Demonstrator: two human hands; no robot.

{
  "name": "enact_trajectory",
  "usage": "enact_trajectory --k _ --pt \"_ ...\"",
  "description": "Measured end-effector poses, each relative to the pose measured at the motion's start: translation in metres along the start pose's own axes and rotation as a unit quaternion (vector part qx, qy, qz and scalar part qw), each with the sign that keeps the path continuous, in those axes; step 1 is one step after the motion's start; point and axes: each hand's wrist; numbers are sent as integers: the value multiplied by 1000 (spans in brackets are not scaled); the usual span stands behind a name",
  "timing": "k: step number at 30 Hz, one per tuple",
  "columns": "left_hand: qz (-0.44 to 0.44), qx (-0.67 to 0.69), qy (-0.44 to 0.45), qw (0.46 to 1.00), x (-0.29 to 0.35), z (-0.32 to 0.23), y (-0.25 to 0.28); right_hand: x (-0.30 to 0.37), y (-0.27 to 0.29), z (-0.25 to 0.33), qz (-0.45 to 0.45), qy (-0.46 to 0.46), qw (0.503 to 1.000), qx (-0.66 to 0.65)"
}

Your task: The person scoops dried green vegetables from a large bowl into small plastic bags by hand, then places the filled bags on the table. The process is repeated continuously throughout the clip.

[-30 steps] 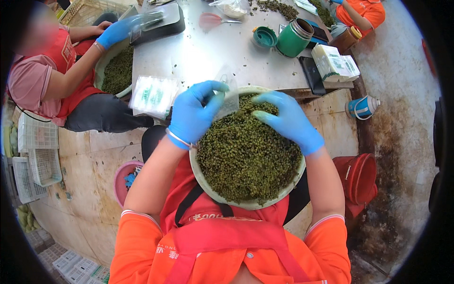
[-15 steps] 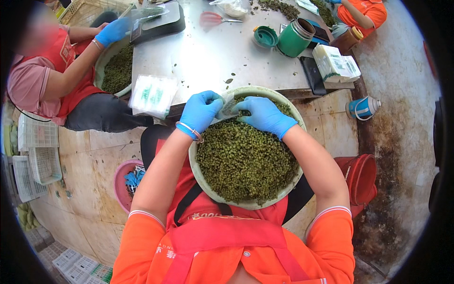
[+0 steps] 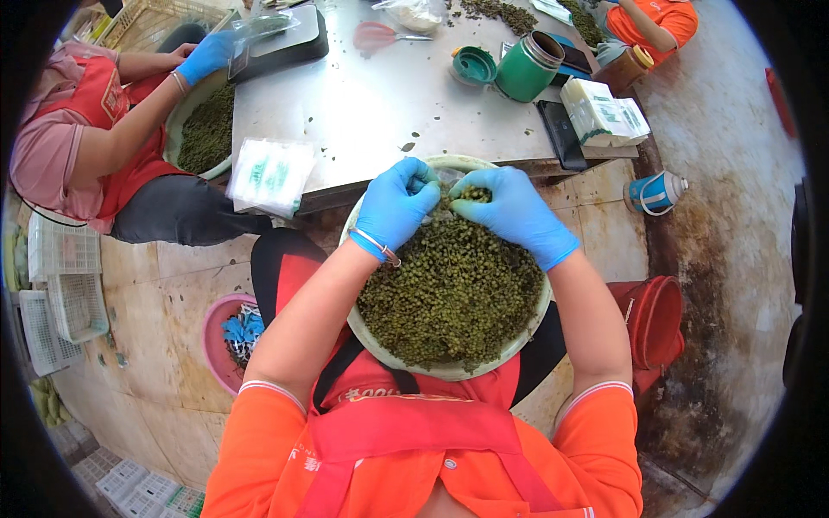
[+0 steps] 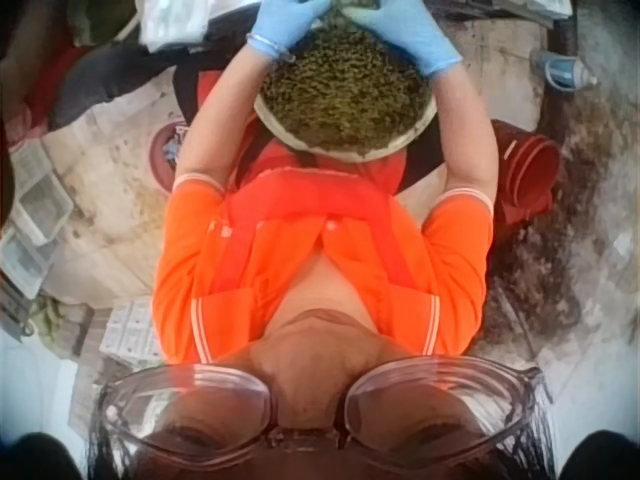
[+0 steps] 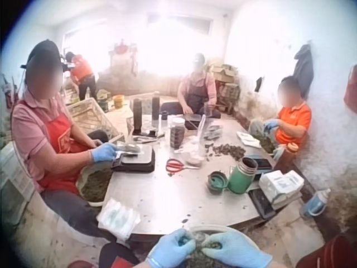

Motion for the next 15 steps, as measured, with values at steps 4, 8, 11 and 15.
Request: enact_trajectory --k 4,8,11,15 --pt "-8 -40 -54 998 6 15 -14 15 -14 3 -60 53 991 106" --pt "-26 -29 -23 999 13 11 -9 34 -18 15 -138 53 989 -26" --pt "-8 10 -15 1000 18 6 -12 37 -15 12 -77 -16 996 -33" --pt "-17 -18 -44 999 23 3 -12 46 -20 6 -65 52 990 -111"
Point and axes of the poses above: each hand's wrist, its own x-axis away from the middle knuckle, its own y-axis out of the back of the hand, z = x × y, and after that the axes turned 14 degrees about -x, right-handed
